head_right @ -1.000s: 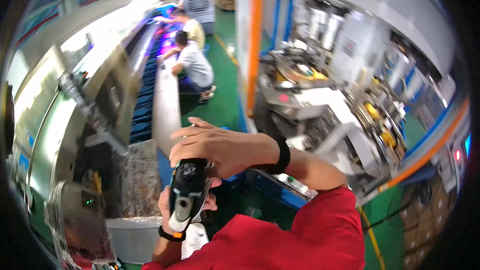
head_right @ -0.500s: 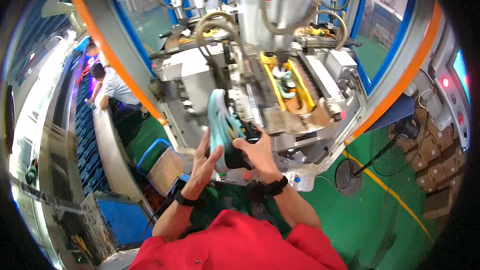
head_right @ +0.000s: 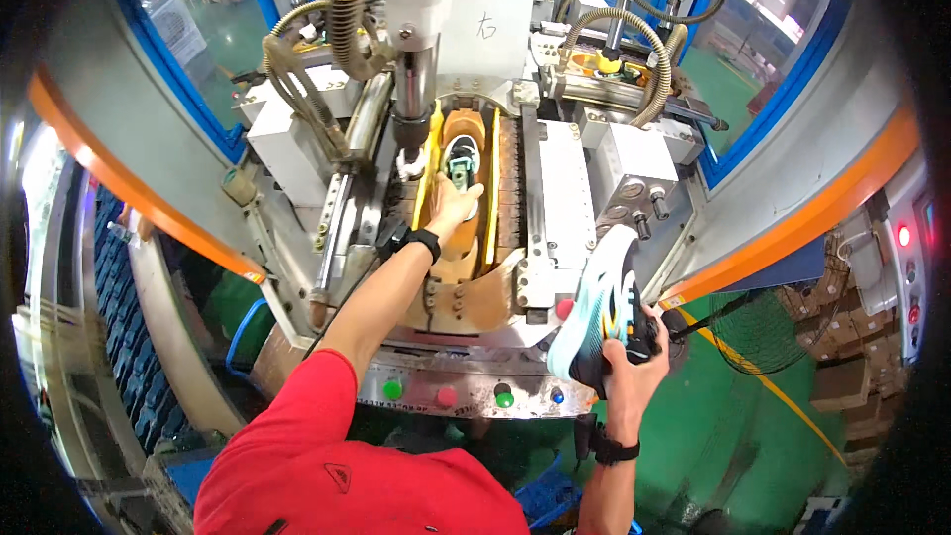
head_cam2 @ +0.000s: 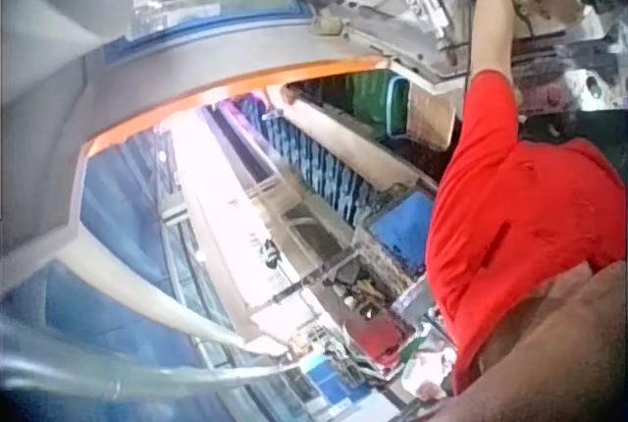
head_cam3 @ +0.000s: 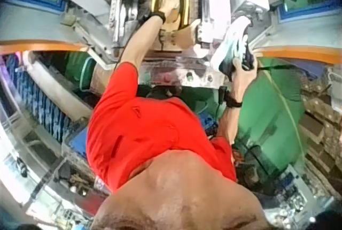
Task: Picking up shoe uppers from a conveyor, placing them into an industrial lasting machine for shaping, and then placing the shoes on a separate conveyor belt.
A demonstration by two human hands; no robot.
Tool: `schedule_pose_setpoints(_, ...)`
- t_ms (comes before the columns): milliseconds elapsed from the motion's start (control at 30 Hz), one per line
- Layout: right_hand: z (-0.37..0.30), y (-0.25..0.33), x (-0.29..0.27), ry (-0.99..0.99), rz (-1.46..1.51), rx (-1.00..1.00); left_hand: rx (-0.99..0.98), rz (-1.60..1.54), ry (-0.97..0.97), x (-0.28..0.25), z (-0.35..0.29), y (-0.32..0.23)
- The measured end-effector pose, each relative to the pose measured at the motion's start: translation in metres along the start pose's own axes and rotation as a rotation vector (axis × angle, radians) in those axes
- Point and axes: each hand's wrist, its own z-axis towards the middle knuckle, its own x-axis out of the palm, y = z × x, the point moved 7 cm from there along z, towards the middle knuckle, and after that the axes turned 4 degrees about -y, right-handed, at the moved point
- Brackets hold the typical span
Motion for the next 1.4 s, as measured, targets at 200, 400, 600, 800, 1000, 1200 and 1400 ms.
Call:
schedule_pose_setpoints(200, 0.058, 0.015, 0.019, -0.049, -0.214, -0.077, -0.143, -0.074, 0.020, -0.022, 0.018, -0.002)
schedule_pose_setpoints(400, 0.173, 0.019, 0.181, 0.267, -0.546, -0.110, -0.703, -1.078, 0.557, -0.116, -0.098, -0.004)
schedule_pose_setpoints(600, 0.152, -0.034, 0.367, 0.574, -0.981, -0.109, -0.649, -0.982, 0.456, -0.276, -0.201, 0.025)
schedule_pose_setpoints(800, 0.112, -0.121, 0.427, 0.326, -1.048, -0.395, -0.566, -0.977, -0.085, -0.401, -0.270, 0.069)
schedule_pose_setpoints(1000, 0.066, -0.078, 0.398, 0.434, -0.855, -0.506, -0.560, -1.042, -0.405, -0.426, -0.327, 0.110)
schedule_pose_setpoints(1200, -0.151, 0.016, 0.272, 0.717, -0.127, -0.868, -0.654, -1.074, -0.594, -0.415, -0.364, 0.118)
schedule_pose_setpoints(1400, -0.259, -0.162, 0.272, 1.061, -0.358, -0.597, -0.683, -1.033, -0.578, -0.394, -0.372, 0.092)
